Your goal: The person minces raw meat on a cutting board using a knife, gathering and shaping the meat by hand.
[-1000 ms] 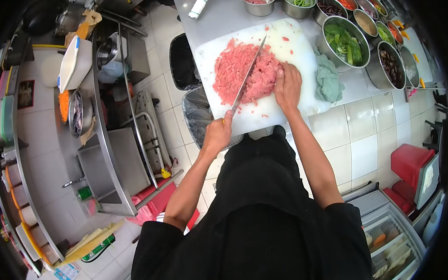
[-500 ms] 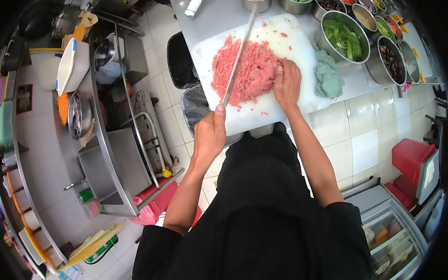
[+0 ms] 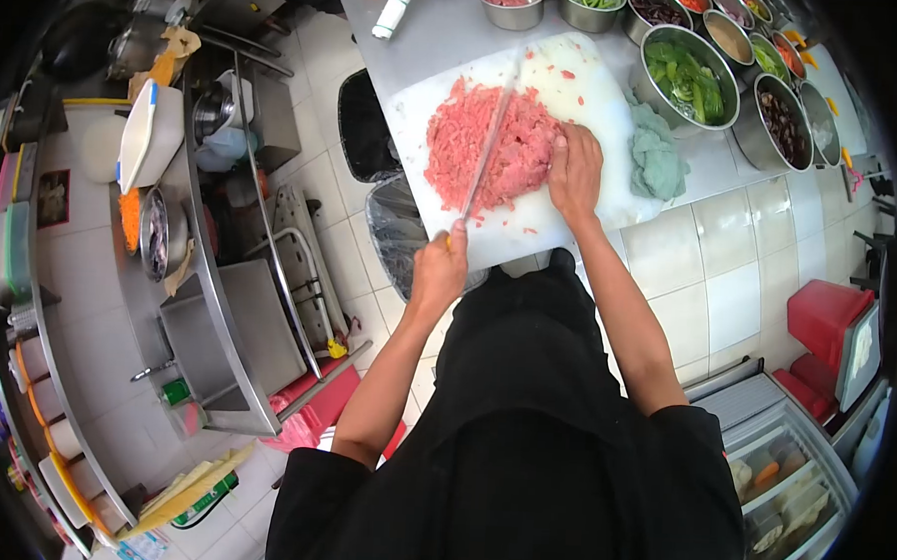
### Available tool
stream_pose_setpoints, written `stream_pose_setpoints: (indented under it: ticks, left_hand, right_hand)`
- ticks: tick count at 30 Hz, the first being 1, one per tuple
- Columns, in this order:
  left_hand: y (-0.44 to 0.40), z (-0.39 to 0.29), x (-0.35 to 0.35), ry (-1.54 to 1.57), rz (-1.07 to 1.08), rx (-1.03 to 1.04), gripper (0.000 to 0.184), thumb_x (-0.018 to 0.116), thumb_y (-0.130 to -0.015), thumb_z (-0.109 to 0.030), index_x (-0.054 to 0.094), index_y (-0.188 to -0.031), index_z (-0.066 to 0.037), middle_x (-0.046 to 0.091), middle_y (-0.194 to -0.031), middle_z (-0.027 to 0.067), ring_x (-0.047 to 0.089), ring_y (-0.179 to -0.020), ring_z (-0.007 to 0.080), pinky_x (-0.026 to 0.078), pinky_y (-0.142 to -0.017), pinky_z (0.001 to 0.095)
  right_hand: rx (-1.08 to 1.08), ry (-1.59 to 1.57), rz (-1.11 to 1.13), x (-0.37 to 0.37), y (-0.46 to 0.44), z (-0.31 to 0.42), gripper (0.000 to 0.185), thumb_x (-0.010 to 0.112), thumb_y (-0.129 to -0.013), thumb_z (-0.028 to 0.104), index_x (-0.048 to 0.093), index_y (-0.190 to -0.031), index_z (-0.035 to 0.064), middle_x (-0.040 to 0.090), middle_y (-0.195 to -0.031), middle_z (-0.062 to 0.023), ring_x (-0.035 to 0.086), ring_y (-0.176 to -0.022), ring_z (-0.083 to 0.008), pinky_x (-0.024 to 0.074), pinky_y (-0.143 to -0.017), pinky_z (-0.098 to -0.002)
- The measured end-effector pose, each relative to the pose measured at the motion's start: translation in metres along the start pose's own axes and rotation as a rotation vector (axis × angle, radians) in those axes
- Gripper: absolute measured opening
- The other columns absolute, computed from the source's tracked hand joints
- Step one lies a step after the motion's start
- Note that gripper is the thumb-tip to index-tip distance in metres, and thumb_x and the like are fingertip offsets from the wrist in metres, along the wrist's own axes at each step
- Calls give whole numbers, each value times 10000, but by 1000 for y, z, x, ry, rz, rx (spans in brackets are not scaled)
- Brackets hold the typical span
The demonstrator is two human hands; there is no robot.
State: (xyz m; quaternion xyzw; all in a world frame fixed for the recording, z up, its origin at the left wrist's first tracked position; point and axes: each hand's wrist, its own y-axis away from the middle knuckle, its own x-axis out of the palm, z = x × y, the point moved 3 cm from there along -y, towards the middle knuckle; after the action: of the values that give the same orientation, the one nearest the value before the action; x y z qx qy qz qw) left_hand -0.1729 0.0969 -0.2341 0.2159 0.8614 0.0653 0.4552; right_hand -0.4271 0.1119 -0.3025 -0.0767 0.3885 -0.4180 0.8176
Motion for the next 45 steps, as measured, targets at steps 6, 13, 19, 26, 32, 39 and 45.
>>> stream_pose_setpoints:
  ticks: [6, 13, 19, 26, 32, 39, 45]
  left_hand:
    - [15, -34, -41, 152, 46, -39, 675, 427, -1031, -532, 632, -794, 66, 607, -699, 315, 641, -749, 493, 482, -704, 516]
    - [-8, 3, -6, -103, 102, -73, 638, 419, -1036, -492, 654, -880, 81, 630, -815, 374, 646, -874, 533, 482, -785, 573]
    - [9, -4, -16, 176, 45, -72, 658, 412, -1036, -501, 675, -897, 87, 629, -901, 408, 619, -946, 571, 483, -863, 571]
    - [17, -31, -44, 83, 92, -96, 670, 406, -1038, -507, 640, -847, 92, 623, -821, 385, 625, -890, 563, 480, -796, 576]
    - [-4, 15, -3, -152, 106, -117, 668, 393, -1035, -517, 661, -898, 79, 632, -850, 384, 643, -915, 533, 487, -842, 562]
    - [12, 2, -22, 234, 7, -69, 700, 399, -1029, -546, 665, -874, 83, 644, -833, 360, 645, -887, 526, 487, -803, 538]
    - [3, -2, -30, -9, 89, -82, 646, 387, -1050, -491, 640, -838, 65, 620, -823, 363, 639, -858, 526, 459, -771, 561]
  right_hand:
    - [11, 11, -2, -2, 2, 0, 375, 425, -1038, 251, 618, -1195, -29, 621, -1224, -225, 541, -1184, -389, 371, -1071, -470]
    - [6, 9, -19, -1, -3, -3, 380, 423, -1039, 250, 614, -1215, -27, 622, -1239, -220, 536, -1205, -393, 368, -1081, -468]
    - [35, -14, 25, -6, 2, 2, 377, 430, -1039, 254, 612, -1222, -21, 613, -1255, -221, 530, -1216, -391, 361, -1089, -467]
    - [34, 1, 37, -2, 10, -2, 383, 433, -1034, 258, 599, -1224, -29, 608, -1251, -218, 514, -1224, -389, 352, -1093, -476]
    - [20, 12, 0, 0, 2, 3, 377, 425, -1039, 255, 606, -1219, -23, 613, -1245, -223, 518, -1221, -398, 353, -1088, -479]
    - [8, 4, 11, -3, 2, 1, 373, 435, -1035, 248, 603, -1234, -19, 615, -1239, -229, 528, -1213, -397, 366, -1082, -473]
    - [-46, 15, -45, 2, 7, -4, 377, 430, -1040, 264, 605, -1218, -19, 619, -1225, -225, 533, -1206, -391, 371, -1072, -472]
